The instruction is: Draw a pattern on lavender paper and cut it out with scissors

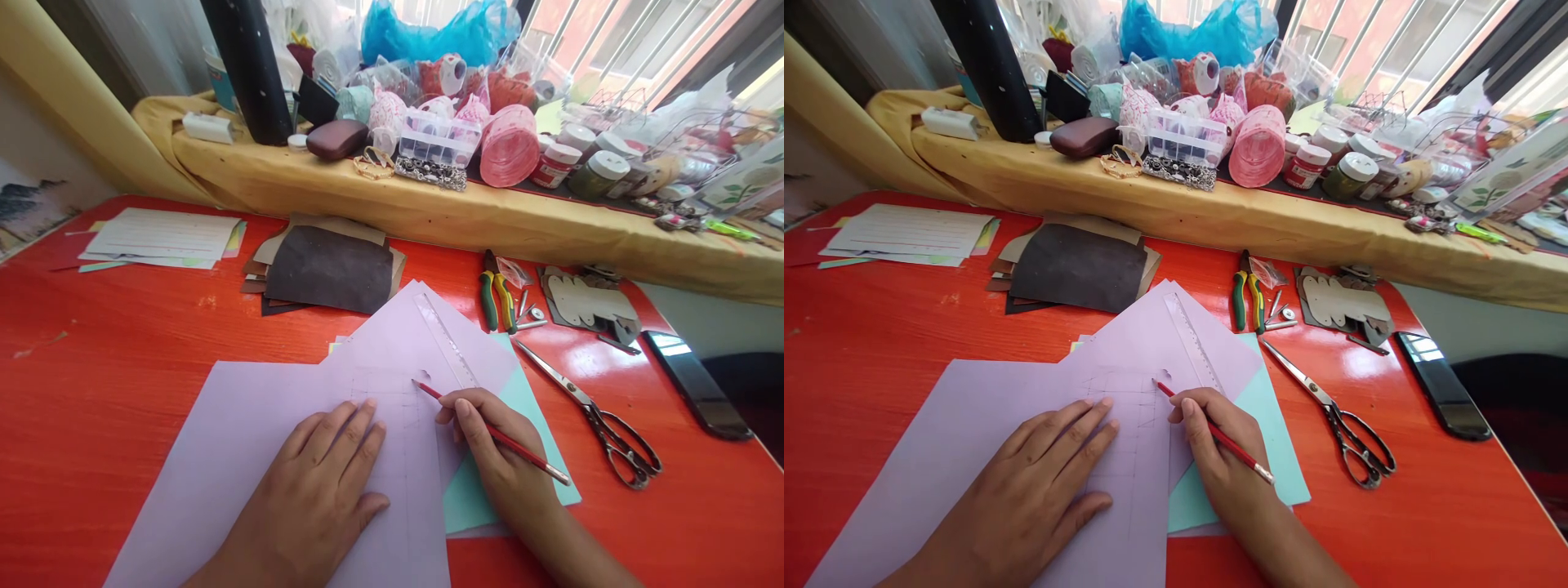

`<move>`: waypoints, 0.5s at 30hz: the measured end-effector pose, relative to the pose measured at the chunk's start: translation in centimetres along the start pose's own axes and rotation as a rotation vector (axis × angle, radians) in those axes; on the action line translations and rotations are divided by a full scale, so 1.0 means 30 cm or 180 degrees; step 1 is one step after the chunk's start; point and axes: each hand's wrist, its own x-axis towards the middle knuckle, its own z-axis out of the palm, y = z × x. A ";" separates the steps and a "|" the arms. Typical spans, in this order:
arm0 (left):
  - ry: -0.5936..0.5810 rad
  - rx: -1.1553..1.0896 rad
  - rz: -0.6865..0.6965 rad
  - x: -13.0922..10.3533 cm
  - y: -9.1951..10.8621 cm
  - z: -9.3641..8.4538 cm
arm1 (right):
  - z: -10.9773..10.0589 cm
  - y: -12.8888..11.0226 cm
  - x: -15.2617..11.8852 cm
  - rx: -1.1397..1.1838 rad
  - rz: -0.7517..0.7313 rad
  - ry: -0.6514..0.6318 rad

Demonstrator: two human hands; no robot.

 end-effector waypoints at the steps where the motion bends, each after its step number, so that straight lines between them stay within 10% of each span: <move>1: 0.0004 -0.0002 0.0006 0.000 0.000 0.001 | 0.000 0.001 0.000 0.0011 0.0002 -0.0005; 15: 0.0003 -0.0037 0.0017 0.003 -0.003 0.002 | -0.004 -0.002 0.000 -0.0042 0.0098 -0.0046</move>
